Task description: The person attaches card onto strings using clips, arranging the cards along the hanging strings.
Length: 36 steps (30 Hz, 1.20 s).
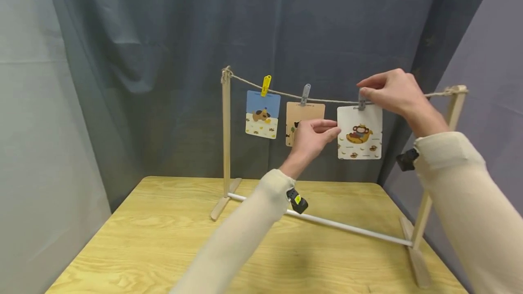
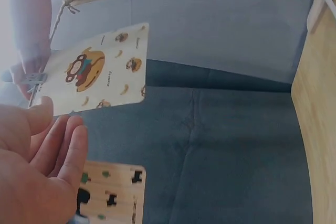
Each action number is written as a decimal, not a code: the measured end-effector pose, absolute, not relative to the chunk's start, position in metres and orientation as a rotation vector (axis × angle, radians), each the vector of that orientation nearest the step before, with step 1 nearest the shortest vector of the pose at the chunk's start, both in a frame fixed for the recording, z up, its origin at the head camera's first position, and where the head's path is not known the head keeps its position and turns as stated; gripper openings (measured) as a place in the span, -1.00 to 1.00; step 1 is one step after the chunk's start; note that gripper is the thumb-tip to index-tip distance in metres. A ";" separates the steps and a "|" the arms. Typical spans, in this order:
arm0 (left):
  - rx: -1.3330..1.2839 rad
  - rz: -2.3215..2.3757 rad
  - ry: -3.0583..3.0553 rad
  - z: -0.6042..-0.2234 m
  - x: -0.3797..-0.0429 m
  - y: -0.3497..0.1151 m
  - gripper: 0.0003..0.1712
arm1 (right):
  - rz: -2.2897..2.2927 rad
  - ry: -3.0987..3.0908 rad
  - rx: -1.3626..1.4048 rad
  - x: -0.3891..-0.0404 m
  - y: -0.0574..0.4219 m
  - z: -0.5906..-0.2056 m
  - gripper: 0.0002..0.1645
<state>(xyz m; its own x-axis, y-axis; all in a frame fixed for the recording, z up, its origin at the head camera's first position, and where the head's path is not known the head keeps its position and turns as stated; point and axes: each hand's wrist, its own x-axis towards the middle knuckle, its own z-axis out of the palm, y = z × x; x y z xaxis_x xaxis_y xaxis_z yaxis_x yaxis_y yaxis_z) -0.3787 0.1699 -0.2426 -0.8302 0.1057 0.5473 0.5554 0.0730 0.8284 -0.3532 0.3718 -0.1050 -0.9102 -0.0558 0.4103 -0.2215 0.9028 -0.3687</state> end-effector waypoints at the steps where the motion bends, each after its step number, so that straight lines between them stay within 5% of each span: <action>1: -0.669 -1.810 -2.013 -0.243 -0.378 0.167 -0.80 | 0.595 -2.670 0.198 -0.353 0.372 -0.106 -0.25; 36: -0.698 -1.357 -2.399 -0.294 -0.334 0.004 -0.63 | 0.565 -2.523 0.240 -0.348 0.367 -0.113 -0.28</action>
<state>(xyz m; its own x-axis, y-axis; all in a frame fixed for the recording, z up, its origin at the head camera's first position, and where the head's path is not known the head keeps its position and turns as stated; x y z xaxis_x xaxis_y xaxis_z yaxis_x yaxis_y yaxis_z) -0.3338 0.0043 -0.2941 -0.8378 0.2650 0.4773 0.5456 0.4365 0.7154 -0.3480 0.3667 -0.1130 -0.8391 -0.0539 0.5412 -0.2795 0.8964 -0.3441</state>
